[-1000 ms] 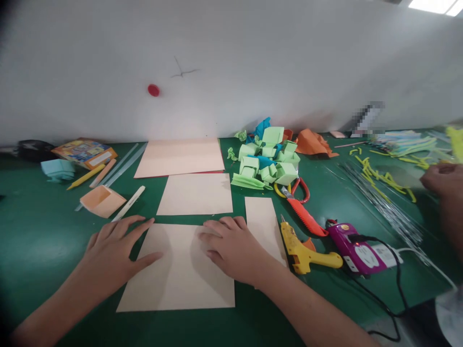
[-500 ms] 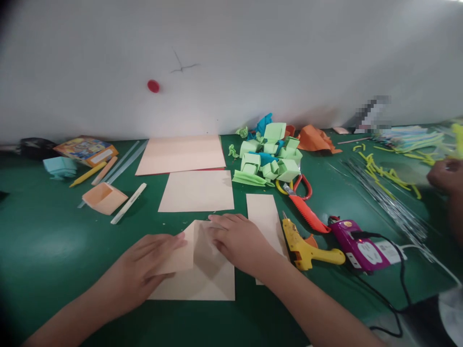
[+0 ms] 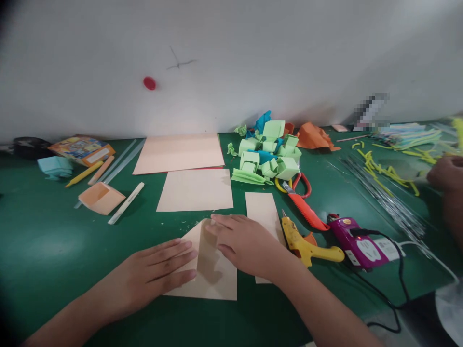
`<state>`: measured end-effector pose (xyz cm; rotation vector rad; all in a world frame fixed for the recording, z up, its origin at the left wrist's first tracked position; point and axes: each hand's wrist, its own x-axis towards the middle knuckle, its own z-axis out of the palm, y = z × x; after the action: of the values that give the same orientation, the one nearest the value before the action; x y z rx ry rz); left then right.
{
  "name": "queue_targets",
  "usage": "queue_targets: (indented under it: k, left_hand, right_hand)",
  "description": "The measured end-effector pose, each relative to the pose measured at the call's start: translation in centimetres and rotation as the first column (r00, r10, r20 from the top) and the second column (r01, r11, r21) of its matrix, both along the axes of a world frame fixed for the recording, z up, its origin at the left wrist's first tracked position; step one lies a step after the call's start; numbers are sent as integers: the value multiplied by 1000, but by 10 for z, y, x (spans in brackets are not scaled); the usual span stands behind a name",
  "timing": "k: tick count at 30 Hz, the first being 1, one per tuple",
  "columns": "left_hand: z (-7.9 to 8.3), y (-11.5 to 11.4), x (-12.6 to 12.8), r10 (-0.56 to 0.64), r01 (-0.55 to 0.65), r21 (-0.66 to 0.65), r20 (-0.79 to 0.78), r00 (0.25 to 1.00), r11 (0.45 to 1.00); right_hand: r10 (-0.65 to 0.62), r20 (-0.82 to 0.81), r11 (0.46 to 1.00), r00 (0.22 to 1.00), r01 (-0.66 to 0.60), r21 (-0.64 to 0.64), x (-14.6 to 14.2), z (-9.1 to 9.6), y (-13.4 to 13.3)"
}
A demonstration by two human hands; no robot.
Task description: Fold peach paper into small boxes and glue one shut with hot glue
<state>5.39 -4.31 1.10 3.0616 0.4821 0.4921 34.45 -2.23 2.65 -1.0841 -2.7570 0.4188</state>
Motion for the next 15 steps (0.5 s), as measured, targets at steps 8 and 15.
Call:
queue_targets:
  k: [8, 15]
  left_hand:
    - [0, -9, 12, -80, 79, -50, -9, 997, 996]
    - [5, -9, 11, -69, 59, -152, -60, 996, 987]
  right_hand:
    - [-2, -32, 998, 1000, 0, -68, 1, 11, -9]
    - [16, -25, 990, 1000, -20, -139, -4, 5, -10]
